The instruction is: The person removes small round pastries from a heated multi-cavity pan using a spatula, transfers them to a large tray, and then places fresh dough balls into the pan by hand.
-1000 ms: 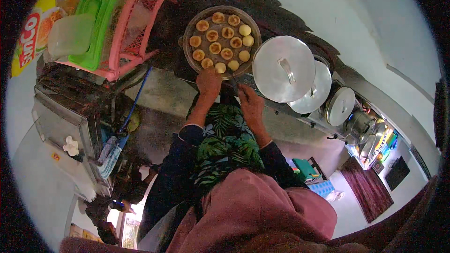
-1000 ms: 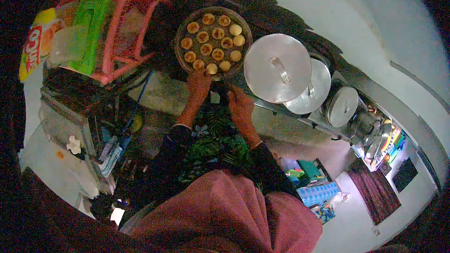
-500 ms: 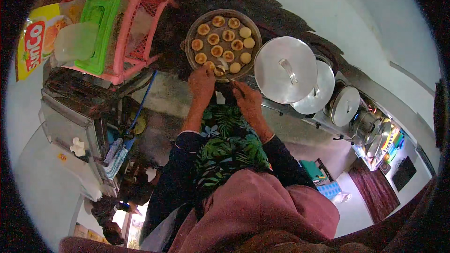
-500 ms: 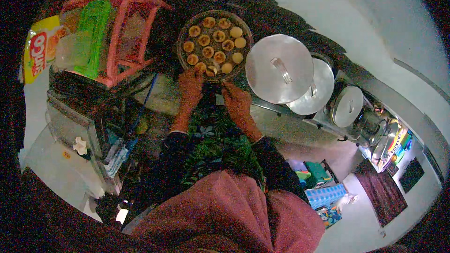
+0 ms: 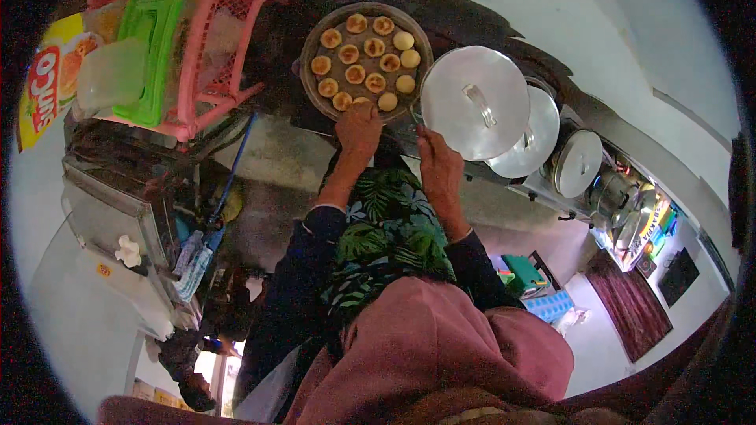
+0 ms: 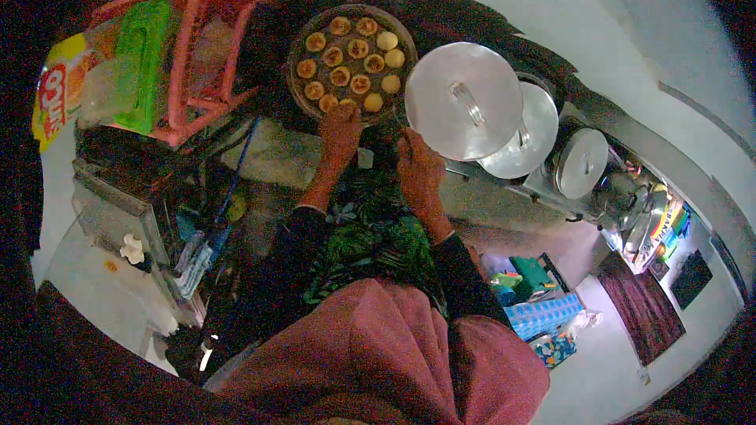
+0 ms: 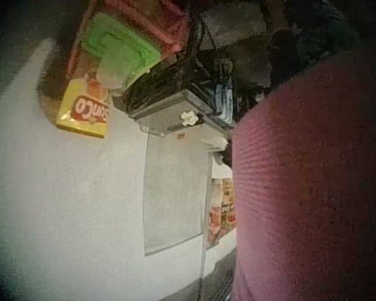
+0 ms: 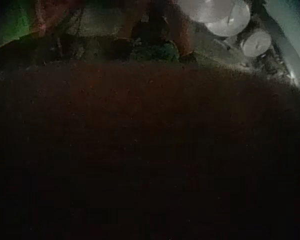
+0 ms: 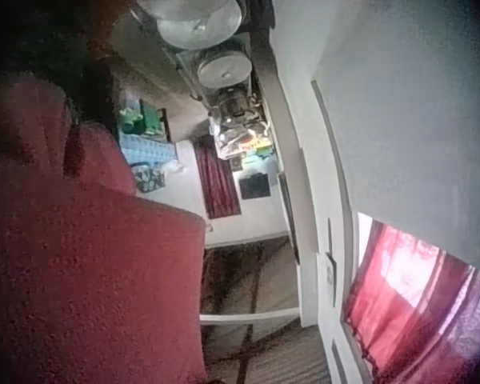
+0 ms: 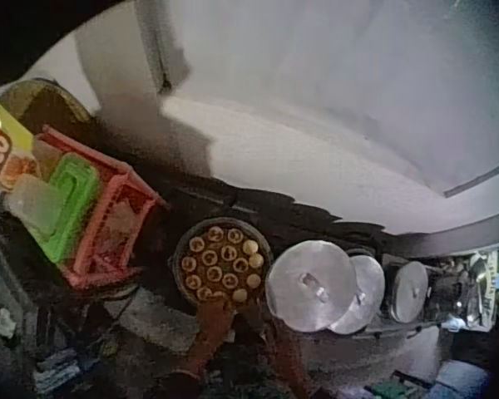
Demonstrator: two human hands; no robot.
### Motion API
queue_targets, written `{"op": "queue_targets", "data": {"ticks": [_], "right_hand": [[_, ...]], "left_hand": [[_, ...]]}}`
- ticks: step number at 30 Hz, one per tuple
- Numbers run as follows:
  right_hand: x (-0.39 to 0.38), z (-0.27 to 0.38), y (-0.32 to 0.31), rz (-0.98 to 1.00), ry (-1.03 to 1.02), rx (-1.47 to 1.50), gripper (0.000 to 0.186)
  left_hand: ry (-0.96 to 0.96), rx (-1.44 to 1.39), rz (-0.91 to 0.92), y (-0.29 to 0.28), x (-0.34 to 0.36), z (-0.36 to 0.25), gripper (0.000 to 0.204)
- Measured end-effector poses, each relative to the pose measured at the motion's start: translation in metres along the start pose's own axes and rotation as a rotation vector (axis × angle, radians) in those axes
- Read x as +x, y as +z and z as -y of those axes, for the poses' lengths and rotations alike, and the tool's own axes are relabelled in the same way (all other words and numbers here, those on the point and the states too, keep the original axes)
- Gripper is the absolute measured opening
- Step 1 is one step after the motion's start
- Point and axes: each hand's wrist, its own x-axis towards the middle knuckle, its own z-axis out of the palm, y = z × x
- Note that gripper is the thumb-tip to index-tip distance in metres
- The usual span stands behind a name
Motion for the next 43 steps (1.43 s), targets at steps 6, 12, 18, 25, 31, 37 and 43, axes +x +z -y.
{"op": "queue_targets", "data": {"ticks": [6,12,18,25,31,37,43], "right_hand": [[-0.004,-0.010,0.006,-0.096,-0.076,0.034,0.022],[-0.012,-0.006,-0.018,-0.072,-0.015,0.166,0.021],[0.030,-0.006,-0.012,-0.239,-0.176,-0.061,0.022],[0.053,0.007,-0.012,0.016,-0.039,-0.446,0.020],[0.021,0.007,-0.037,-0.177,-0.168,0.031,0.018],[0.045,0.011,-0.040,-0.170,-0.155,-0.073,0.020],[0.083,0.007,-0.021,-0.150,-0.131,-0.259,0.029]], "left_hand": [[0.018,0.099,0.163,0.004,0.009,-0.022,0.018],[-0.102,0.047,0.216,0.007,-0.005,-0.006,0.021],[0.106,-0.124,-0.116,0.023,0.002,-0.011,0.024],[0.079,0.078,0.052,0.043,0.032,-0.042,0.022],[0.035,-0.029,-0.035,0.044,0.032,-0.030,0.016],[0.179,-0.009,-0.312,0.057,0.027,-0.012,0.018],[0.056,-0.105,-0.213,0.051,0.058,-0.034,0.025]]}}
